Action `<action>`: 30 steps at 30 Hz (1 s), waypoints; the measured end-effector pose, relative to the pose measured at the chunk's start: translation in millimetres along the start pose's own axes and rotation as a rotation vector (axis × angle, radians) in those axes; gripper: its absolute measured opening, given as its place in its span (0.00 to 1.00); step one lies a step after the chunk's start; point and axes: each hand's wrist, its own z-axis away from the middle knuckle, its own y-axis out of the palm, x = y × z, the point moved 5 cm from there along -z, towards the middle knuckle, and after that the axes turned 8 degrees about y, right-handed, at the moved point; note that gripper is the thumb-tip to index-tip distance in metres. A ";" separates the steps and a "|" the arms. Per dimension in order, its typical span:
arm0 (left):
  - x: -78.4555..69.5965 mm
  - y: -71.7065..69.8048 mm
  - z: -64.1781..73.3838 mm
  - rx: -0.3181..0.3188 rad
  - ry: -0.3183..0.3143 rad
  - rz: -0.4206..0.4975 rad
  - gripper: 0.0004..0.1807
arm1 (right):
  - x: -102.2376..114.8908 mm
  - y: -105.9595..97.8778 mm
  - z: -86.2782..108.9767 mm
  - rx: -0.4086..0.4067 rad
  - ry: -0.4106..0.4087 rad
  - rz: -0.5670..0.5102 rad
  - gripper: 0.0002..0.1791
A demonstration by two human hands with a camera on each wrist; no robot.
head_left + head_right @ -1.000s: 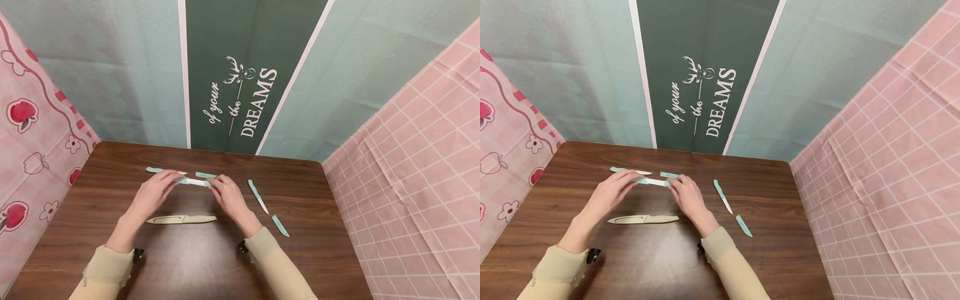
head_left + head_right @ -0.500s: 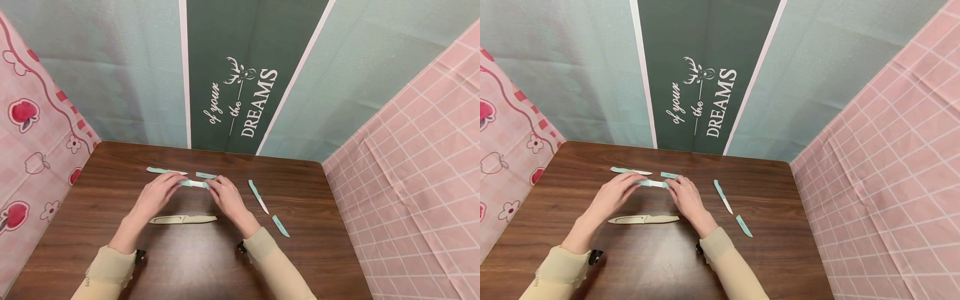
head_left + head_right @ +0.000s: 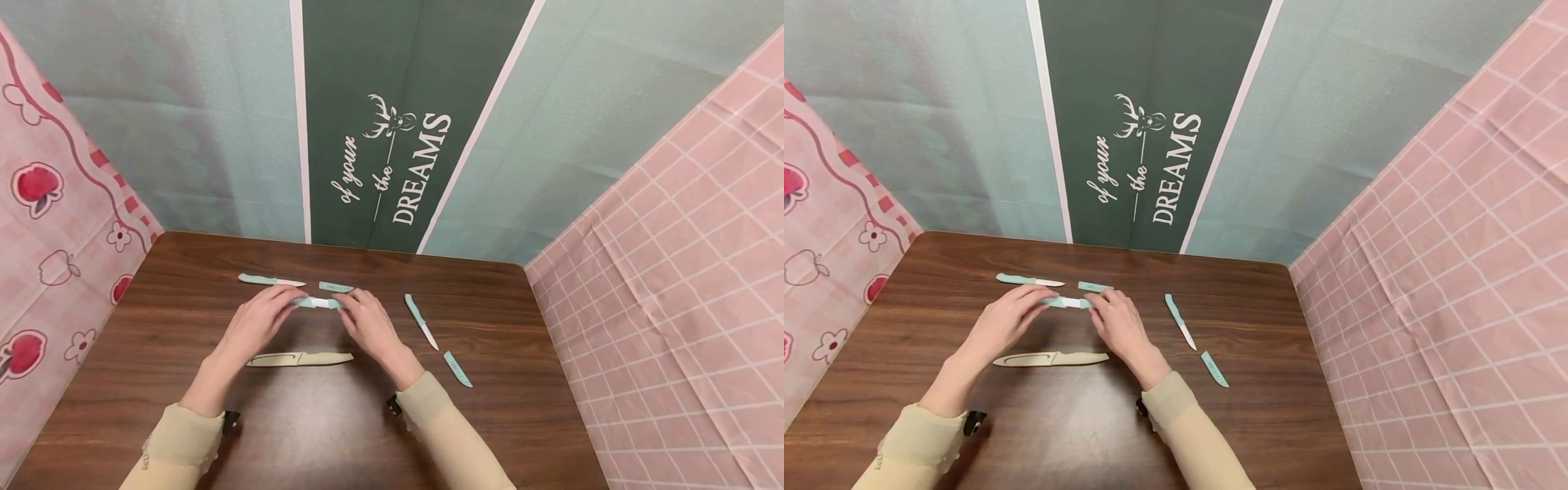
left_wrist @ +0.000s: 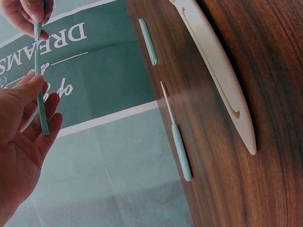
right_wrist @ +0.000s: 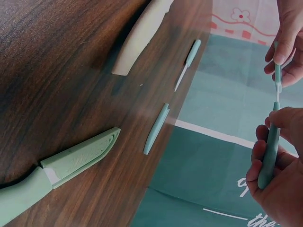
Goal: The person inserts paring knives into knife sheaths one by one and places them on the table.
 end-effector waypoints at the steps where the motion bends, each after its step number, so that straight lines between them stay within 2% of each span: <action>1: 0.4 -0.1 0.4 0.001 -0.002 -0.001 0.17 | 0.3 0.0 0.0 0.001 -0.003 0.010 0.16; 18: 6.6 2.1 9.0 0.021 -0.031 -0.020 0.17 | -5.3 -1.0 6.3 -0.037 0.006 0.117 0.14; 30: 4.4 1.3 8.7 0.023 -0.021 -0.023 0.16 | -6.6 -0.4 8.2 -0.039 0.015 0.120 0.15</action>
